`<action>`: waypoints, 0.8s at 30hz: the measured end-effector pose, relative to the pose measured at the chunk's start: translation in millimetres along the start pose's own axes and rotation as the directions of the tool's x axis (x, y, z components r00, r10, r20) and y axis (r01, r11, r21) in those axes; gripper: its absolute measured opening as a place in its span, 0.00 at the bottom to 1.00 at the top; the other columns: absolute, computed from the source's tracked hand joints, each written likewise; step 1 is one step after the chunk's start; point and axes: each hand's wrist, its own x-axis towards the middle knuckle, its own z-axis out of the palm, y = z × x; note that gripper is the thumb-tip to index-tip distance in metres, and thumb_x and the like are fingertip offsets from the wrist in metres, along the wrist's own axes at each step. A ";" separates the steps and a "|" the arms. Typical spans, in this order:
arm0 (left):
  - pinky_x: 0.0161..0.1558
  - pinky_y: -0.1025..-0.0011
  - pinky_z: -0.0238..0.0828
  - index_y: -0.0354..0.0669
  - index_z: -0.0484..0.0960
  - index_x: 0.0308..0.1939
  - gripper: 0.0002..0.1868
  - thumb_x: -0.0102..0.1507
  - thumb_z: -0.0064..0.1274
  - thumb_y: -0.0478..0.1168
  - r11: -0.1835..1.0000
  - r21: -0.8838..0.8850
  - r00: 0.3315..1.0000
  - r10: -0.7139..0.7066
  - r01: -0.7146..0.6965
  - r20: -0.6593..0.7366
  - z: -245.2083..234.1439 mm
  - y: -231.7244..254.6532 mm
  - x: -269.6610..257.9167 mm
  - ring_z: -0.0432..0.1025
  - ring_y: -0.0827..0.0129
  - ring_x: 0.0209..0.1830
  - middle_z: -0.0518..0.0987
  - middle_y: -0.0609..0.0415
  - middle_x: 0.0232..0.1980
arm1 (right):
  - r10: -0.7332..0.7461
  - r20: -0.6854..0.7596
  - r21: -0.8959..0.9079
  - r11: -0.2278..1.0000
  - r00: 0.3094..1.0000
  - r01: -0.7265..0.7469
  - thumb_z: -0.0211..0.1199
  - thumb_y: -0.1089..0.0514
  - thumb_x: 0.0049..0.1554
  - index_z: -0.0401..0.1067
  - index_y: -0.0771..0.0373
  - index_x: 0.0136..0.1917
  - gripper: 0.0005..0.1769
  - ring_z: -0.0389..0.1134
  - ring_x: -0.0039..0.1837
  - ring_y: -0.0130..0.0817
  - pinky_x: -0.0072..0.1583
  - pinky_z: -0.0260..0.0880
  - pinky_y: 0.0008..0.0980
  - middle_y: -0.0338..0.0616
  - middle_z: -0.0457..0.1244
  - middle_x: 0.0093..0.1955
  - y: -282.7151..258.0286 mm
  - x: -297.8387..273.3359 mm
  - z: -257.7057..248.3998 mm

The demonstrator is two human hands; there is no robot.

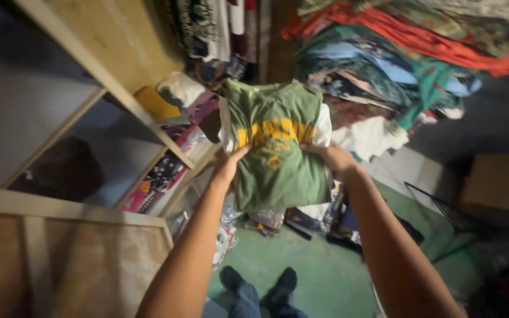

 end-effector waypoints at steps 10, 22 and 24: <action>0.57 0.69 0.72 0.36 0.76 0.65 0.29 0.61 0.59 0.42 0.992 -0.039 0.974 -0.108 0.118 0.199 134.5 15.1 18.6 0.76 0.65 0.56 0.81 0.50 0.59 | -0.076 -0.187 0.004 0.997 0.979 0.078 0.65 0.61 0.54 0.69 0.63 0.69 0.29 0.74 0.54 0.38 0.56 0.77 0.41 0.47 0.70 0.59 -38.6 -61.5 -95.9; 0.56 0.70 0.73 0.35 0.77 0.63 0.30 0.58 0.63 0.41 0.933 0.081 0.872 -0.357 0.351 0.335 167.0 -57.2 78.9 0.77 0.64 0.55 0.83 0.49 0.57 | 0.035 -0.337 0.175 0.984 0.941 0.026 0.62 0.62 0.54 0.65 0.64 0.71 0.31 0.73 0.58 0.41 0.59 0.75 0.41 0.51 0.68 0.63 39.3 -18.4 -165.7; 0.57 0.71 0.72 0.35 0.78 0.62 0.29 0.58 0.64 0.40 0.912 0.128 0.839 -0.410 0.391 0.357 163.3 -76.4 88.2 0.77 0.66 0.55 0.83 0.50 0.57 | 0.023 -0.332 0.191 0.981 0.943 0.043 0.62 0.63 0.53 0.65 0.65 0.72 0.33 0.73 0.59 0.40 0.60 0.75 0.39 0.50 0.68 0.65 60.3 -11.9 -170.2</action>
